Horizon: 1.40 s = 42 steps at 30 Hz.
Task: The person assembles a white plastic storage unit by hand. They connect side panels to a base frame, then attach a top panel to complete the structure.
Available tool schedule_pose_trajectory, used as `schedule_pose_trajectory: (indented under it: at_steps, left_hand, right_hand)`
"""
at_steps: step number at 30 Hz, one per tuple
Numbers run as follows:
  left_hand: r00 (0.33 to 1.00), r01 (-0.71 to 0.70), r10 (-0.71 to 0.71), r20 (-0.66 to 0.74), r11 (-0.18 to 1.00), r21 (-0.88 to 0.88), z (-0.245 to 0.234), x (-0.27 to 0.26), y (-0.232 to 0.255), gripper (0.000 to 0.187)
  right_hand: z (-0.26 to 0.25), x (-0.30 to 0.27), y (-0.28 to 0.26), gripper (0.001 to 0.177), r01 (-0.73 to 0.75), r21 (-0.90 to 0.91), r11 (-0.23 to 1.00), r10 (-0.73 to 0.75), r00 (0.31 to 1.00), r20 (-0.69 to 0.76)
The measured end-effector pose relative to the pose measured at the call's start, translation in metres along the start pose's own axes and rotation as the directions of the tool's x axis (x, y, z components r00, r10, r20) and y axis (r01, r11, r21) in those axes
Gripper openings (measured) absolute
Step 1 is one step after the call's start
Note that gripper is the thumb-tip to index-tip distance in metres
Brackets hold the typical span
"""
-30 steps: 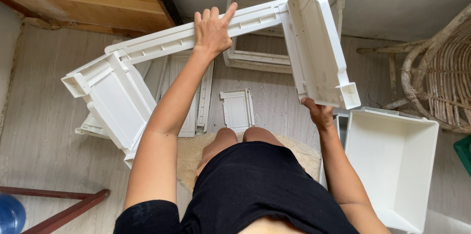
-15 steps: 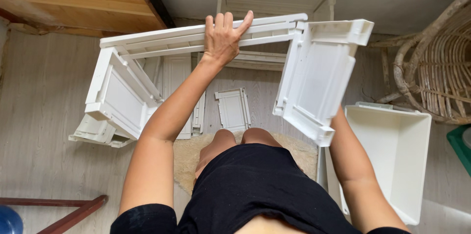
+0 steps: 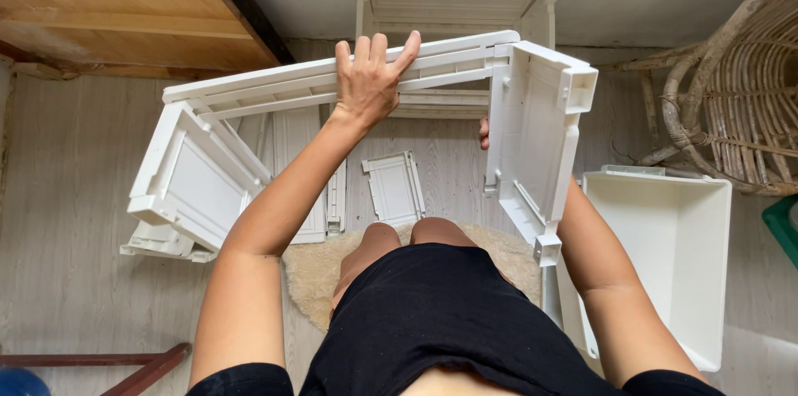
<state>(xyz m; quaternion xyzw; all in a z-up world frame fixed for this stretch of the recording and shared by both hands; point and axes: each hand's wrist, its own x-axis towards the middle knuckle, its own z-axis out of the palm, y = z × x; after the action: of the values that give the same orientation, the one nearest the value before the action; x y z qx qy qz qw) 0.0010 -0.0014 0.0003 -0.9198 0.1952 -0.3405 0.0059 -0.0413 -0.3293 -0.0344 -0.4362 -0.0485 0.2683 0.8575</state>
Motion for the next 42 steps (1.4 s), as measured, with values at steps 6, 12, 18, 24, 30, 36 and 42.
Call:
schedule_pose_trajectory:
  at_steps: [6, 12, 18, 24, 30, 36, 42]
  left_hand:
    - [1.000, -0.022, 0.021, -0.018, 0.998, -0.061, 0.002, 0.001, 0.000, 0.073]
    - [0.997, -0.057, 0.051, -0.051, 0.993, -0.107, -0.001, 0.003, -0.004, 0.073]
    - [0.999, -0.041, 0.039, -0.024, 0.995, -0.092, -0.002, 0.005, 0.006, 0.072]
    - [0.992, -0.069, 0.079, 0.098, 0.993, -0.099, 0.030, 0.016, -0.007, 0.074]
    - [0.980, -0.050, 0.064, 0.187, 0.996, -0.079, 0.064, 0.009, -0.005, 0.080]
    - [0.924, -0.111, 0.158, 0.347, 0.982, -0.151, 0.074, -0.010, 0.031, 0.088]
    - [0.991, 0.136, -0.137, 0.011, 0.969, -0.208, 0.005, -0.066, 0.000, 0.087]
  right_hand:
    - [0.000, -0.009, 0.004, 0.060, -0.032, 0.004, 0.999, 0.032, 0.999, 0.000]
    - [-0.002, -0.018, 0.004, 0.066, -0.054, -0.007, 0.998, 0.054, 0.999, -0.006]
    - [-0.004, -0.021, 0.011, 0.071, -0.080, -0.014, 0.997, 0.080, 0.997, -0.002]
    - [0.010, -0.006, 0.001, 0.078, -0.075, -0.042, 0.996, 0.074, 0.997, -0.021]
    - [0.011, -0.007, -0.059, 0.077, -0.020, -0.427, 0.904, -0.106, 0.957, -0.270]
    - [-0.014, -0.037, 0.007, 0.069, -0.119, -0.893, 0.434, -0.456, 0.826, -0.332]
    - [-0.032, -0.043, -0.020, 0.062, -0.114, -0.842, 0.528, -0.451, 0.802, -0.391]
